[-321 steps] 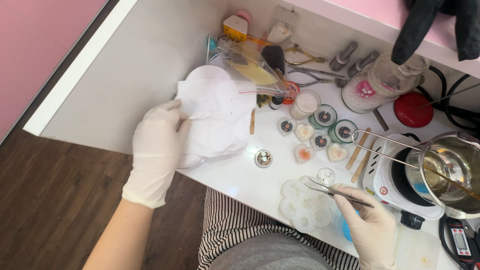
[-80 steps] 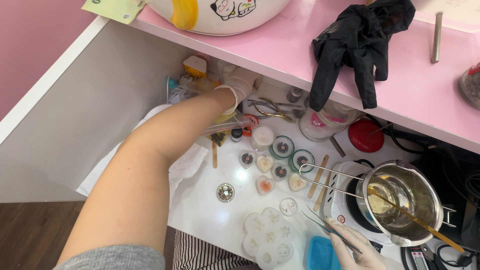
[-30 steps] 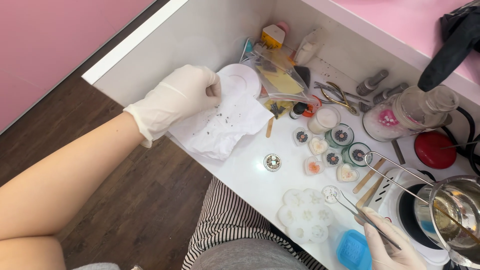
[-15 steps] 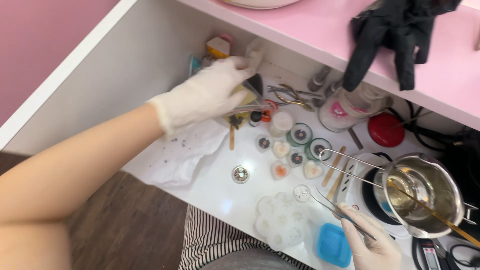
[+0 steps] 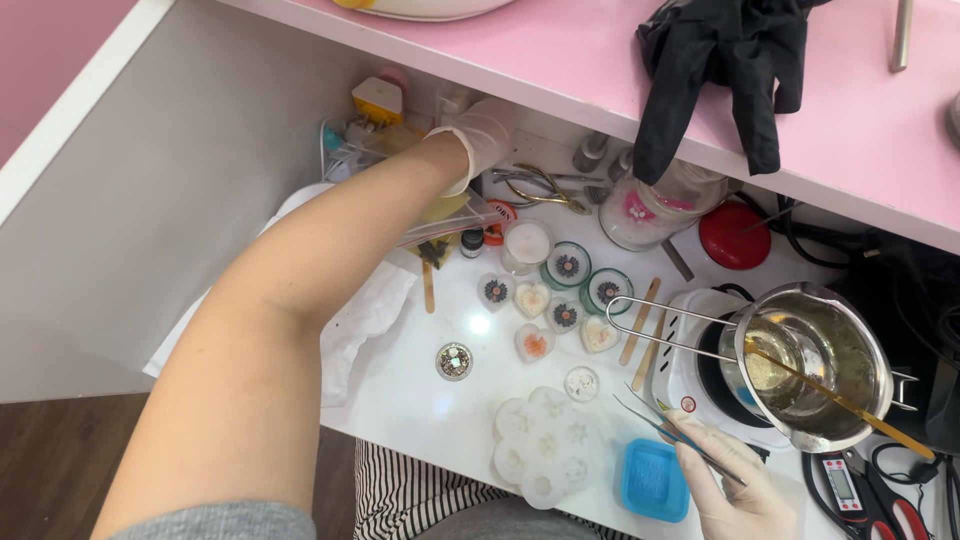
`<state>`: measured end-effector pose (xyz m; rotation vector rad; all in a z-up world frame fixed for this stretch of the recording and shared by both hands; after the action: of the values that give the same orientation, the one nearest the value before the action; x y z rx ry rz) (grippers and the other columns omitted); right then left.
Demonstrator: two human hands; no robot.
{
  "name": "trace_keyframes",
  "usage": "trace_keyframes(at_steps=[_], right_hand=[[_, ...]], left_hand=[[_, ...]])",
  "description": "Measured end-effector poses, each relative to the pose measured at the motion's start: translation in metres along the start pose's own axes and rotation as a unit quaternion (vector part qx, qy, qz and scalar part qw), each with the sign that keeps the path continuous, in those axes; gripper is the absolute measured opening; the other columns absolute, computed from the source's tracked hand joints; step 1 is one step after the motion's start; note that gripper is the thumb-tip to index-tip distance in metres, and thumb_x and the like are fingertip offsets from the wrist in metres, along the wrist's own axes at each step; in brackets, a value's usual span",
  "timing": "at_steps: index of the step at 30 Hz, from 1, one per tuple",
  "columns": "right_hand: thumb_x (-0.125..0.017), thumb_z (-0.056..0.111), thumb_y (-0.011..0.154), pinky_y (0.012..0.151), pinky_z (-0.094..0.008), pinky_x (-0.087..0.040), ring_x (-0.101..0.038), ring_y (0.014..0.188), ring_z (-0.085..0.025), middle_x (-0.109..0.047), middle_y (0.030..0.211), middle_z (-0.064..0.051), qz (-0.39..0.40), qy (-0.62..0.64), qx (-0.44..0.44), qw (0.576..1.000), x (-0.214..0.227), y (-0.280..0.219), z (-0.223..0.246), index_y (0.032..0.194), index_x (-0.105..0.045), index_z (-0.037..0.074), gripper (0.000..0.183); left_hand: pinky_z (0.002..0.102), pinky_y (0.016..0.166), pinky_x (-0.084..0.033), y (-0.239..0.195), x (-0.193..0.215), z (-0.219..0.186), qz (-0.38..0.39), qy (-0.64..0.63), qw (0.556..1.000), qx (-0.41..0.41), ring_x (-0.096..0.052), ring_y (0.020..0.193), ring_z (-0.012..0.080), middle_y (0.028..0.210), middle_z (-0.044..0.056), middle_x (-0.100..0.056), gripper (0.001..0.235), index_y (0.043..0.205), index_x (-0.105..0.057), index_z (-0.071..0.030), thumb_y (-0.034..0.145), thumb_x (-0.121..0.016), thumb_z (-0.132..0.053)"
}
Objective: The person selects small containers of glitter and sequins from a green basket, then uses tweezers to place individual pieces into a flower-shaped silicone mold. The person handles multiple small containers and carefully arranges the decorative elements within the mold cavities.
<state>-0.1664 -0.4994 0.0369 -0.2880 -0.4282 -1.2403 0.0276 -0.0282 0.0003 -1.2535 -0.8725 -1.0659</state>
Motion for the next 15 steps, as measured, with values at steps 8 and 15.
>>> trace_keyframes(at_steps=[8,15], right_hand=[[-0.067,-0.007,0.086,0.102,-0.04,-0.055,-0.074,0.111,-0.025,-0.077,0.116,-0.018,0.021,-0.006,-0.054,0.998,-0.003,-0.001,-0.001,0.117,-0.074,-0.003,0.032],[-0.067,-0.006,0.087,0.102,-0.04,-0.058,-0.074,0.112,-0.026,-0.075,0.119,-0.019,0.009,0.019,-0.033,0.999,-0.001,-0.004,-0.002,0.116,-0.074,-0.003,0.03]], left_hand=[[0.042,0.101,-0.048,0.039,-0.047,0.028,-0.104,-0.107,0.985,0.082,-0.06,0.12,0.0383,0.137,0.029,-0.055,0.033,0.119,-0.07,0.004,0.087,-0.064,-0.005],[0.043,0.101,-0.05,0.03,-0.037,0.015,-0.041,-0.1,0.992,0.061,-0.058,0.126,0.0388,0.141,0.028,-0.052,0.034,0.122,-0.069,0.005,0.09,-0.063,-0.006]])
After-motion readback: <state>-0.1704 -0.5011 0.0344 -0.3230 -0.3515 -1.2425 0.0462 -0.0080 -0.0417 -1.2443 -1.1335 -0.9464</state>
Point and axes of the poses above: each hand's wrist, its own y-axis towards the middle knuckle, its own x-axis out of the back of the hand, z = x × y, the point moved 7 cm from there along y, towards the middle knuckle
